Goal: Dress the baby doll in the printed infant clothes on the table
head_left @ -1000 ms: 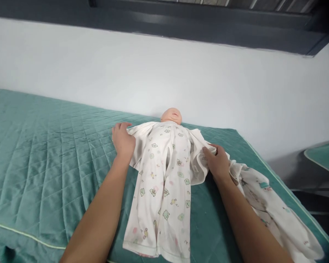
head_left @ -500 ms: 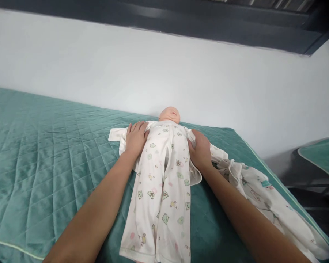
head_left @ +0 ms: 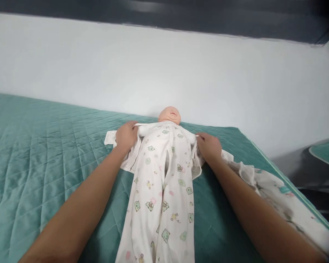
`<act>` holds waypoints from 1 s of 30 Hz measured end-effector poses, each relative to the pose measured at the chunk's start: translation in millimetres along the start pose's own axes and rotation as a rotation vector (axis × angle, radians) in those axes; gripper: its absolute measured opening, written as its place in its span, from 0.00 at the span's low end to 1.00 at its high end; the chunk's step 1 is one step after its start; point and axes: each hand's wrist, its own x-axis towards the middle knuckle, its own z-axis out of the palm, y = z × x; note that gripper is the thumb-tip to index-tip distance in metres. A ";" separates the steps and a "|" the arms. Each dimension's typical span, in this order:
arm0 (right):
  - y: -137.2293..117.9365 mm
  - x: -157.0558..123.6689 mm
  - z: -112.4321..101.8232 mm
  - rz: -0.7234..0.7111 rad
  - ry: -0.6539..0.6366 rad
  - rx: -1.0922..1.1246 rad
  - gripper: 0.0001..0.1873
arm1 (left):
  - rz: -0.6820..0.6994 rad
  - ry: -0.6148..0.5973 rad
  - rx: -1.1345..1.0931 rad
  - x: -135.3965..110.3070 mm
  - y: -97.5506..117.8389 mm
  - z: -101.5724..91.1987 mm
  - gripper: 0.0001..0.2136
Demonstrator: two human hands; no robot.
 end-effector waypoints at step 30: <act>-238.7 15.3 23.9 -0.801 -0.486 -0.423 0.23 | -0.015 -0.049 -0.031 3.5 -8.6 -7.3 0.14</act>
